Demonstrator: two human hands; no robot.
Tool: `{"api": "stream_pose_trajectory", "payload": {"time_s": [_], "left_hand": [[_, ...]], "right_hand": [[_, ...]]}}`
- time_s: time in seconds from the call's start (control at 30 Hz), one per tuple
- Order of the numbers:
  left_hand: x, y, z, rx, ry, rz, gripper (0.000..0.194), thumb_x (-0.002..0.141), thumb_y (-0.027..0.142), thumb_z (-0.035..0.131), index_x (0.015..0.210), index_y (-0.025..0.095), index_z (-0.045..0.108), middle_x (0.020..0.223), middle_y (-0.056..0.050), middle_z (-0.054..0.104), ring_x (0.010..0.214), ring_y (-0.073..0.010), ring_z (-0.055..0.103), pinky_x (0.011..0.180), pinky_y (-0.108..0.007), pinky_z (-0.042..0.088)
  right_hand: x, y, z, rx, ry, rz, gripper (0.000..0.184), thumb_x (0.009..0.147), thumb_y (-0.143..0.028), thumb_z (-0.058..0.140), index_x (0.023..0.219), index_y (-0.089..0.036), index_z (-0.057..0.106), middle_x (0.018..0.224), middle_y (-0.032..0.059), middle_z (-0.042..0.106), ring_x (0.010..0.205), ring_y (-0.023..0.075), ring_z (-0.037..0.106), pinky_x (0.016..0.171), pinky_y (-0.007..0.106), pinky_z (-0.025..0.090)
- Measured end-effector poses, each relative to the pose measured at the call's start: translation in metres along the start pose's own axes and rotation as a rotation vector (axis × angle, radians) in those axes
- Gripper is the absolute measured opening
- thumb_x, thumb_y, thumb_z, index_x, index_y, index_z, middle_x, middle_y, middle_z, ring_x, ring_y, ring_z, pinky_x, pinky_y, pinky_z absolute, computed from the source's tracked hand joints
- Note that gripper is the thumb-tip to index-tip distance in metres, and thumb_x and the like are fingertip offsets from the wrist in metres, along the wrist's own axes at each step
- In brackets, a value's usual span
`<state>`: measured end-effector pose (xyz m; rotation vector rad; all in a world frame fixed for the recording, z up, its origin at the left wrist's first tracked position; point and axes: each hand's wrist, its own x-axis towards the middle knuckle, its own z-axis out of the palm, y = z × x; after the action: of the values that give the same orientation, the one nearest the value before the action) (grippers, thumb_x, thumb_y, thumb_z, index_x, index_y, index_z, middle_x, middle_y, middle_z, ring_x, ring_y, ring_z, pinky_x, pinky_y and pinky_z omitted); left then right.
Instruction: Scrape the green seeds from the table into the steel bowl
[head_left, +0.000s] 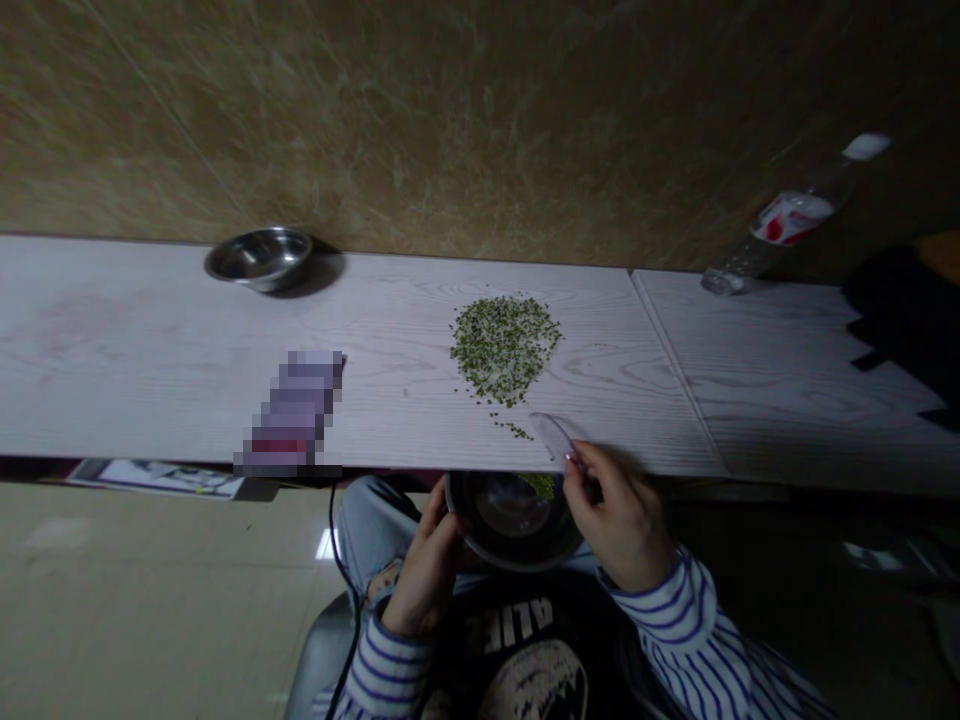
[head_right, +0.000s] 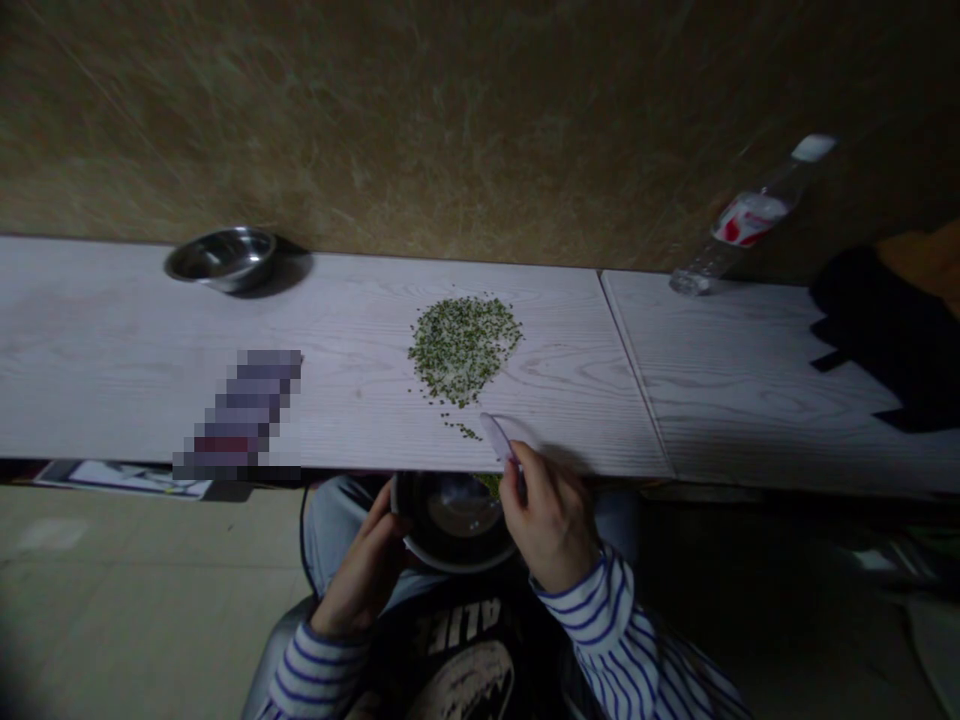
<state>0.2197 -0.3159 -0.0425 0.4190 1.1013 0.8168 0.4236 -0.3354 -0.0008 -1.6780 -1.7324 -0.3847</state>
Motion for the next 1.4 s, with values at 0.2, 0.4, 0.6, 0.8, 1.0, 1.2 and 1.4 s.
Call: {"api": "stream_pose_trajectory", "payload": {"time_s": [0.2,0.4,0.6,0.8,1.0,1.2,1.4], "left_hand": [[-0.001,0.001,-0.001,-0.026,0.016,0.008,0.081,0.066,0.023,0.072,0.144,0.024,0.050,0.126,-0.009,0.068,0.107,-0.0299,0.063,0.077,-0.035,0.056],[-0.003,0.005,-0.003,-0.013,0.024,0.000,0.084,0.066,0.024,0.071,0.146,0.024,0.046,0.117,-0.008,0.071,0.095,-0.0284,0.066,0.070,-0.035,0.057],[-0.004,0.005,-0.006,-0.014,0.029,0.005,0.086,0.066,0.025,0.070,0.147,0.026,0.045,0.116,-0.008,0.071,0.086,-0.0255,0.066,0.062,-0.031,0.053],[-0.003,0.006,-0.007,-0.006,0.063,0.020,0.086,0.063,0.026,0.071,0.146,0.028,0.049,0.119,-0.007,0.070,0.082,-0.0225,0.063,0.057,-0.028,0.049],[-0.005,0.010,-0.004,-0.020,0.064,-0.005,0.093,0.060,0.025,0.071,0.149,0.023,0.043,0.113,-0.008,0.072,0.080,-0.0236,0.064,0.053,-0.027,0.048],[-0.005,0.009,-0.006,-0.020,0.045,0.010,0.085,0.064,0.026,0.072,0.146,0.024,0.046,0.110,-0.007,0.072,0.082,-0.0238,0.066,0.059,-0.030,0.052],[-0.001,0.008,-0.013,-0.034,0.042,0.039,0.083,0.067,0.024,0.070,0.146,0.025,0.046,0.106,-0.006,0.072,0.069,-0.0167,0.059,0.058,-0.029,0.051]], "right_hand": [[0.003,-0.019,0.005,0.039,-0.042,-0.047,0.017,0.093,-0.014,0.053,0.105,-0.015,0.065,0.081,0.0082,0.076,0.065,0.0194,0.071,0.066,0.032,0.057],[0.016,-0.002,0.012,-0.012,-0.020,-0.051,0.017,0.094,-0.016,0.052,0.104,-0.017,0.065,0.077,0.0061,0.075,0.064,0.0194,0.069,0.067,0.033,0.055],[0.028,0.007,0.018,-0.043,-0.040,-0.100,0.017,0.093,-0.015,0.053,0.103,-0.016,0.066,0.076,0.0058,0.075,0.065,0.0196,0.069,0.067,0.032,0.052],[0.028,0.006,0.018,-0.044,-0.053,-0.117,0.017,0.093,-0.015,0.053,0.104,-0.017,0.066,0.078,0.0058,0.076,0.066,0.0186,0.068,0.068,0.032,0.048],[0.031,0.009,0.016,-0.046,-0.051,-0.124,0.017,0.092,-0.014,0.054,0.103,-0.016,0.067,0.076,0.0054,0.076,0.066,0.0186,0.068,0.068,0.032,0.045],[0.036,0.009,0.020,-0.058,-0.083,-0.141,0.019,0.092,-0.015,0.053,0.103,-0.017,0.069,0.073,0.0041,0.075,0.065,0.0177,0.066,0.066,0.032,0.041],[0.037,0.009,0.019,-0.041,-0.085,-0.156,0.019,0.093,-0.015,0.053,0.103,-0.017,0.069,0.073,0.0039,0.074,0.066,0.0175,0.066,0.067,0.032,0.040]]}}
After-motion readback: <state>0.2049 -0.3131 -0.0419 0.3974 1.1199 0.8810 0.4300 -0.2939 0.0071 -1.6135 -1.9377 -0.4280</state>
